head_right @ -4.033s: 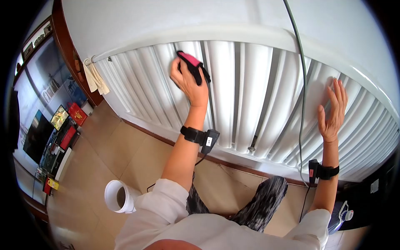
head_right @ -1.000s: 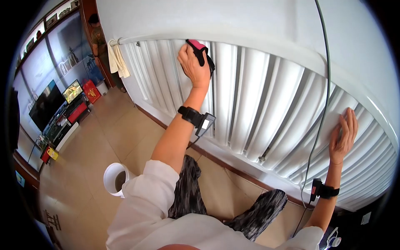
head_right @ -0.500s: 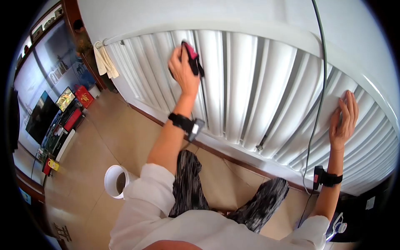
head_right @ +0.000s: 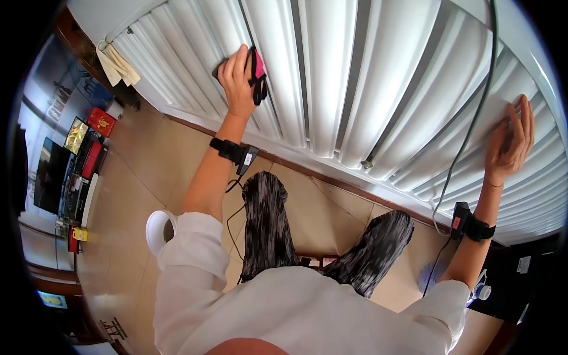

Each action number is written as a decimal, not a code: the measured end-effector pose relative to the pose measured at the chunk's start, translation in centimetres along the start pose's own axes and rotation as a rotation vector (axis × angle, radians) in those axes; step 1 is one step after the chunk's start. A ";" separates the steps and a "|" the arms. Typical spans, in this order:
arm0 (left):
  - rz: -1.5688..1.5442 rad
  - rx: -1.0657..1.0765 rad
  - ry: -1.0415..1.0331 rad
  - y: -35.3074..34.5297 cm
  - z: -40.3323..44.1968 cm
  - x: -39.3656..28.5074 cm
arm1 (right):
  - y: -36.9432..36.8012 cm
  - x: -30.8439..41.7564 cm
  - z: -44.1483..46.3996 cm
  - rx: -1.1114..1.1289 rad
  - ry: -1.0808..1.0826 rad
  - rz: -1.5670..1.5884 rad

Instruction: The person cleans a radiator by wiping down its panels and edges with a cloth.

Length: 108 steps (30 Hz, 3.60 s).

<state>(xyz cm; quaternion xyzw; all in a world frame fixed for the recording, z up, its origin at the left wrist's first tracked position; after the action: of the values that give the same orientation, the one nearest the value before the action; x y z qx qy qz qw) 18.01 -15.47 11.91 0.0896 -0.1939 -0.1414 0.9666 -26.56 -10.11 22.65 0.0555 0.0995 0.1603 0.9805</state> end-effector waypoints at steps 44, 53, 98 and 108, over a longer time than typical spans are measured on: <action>-1.285 0.301 0.526 4.3 7.3 -15.6 | -3.7 18.0 -13.6 0.390 -1.543 1.616; -0.208 -0.047 -0.262 4.9 25.5 -4.8 | -4.8 14.3 7.0 0.026 -0.179 0.257; -0.484 0.184 -0.121 2.4 25.6 -4.4 | -8.1 14.5 -15.1 0.332 -0.142 0.128; -0.406 0.155 -0.126 2.4 25.6 -3.6 | -9.1 16.6 -25.0 0.834 0.159 0.064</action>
<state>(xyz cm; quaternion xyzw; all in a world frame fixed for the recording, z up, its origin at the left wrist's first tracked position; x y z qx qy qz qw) 5.19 -15.10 34.44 0.1918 -0.2422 -0.3229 0.8946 -13.67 -11.37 -5.94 0.4377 0.2294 0.1407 0.8579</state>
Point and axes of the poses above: each hand's wrist, its own z-axis towards the middle knuckle, its own y-axis out of the back of the hand, x = y × z, the point moved 8 cm from there along z, towards the middle knuckle, and after that the axes turned 12 degrees about -y, right-handed, at the moved point
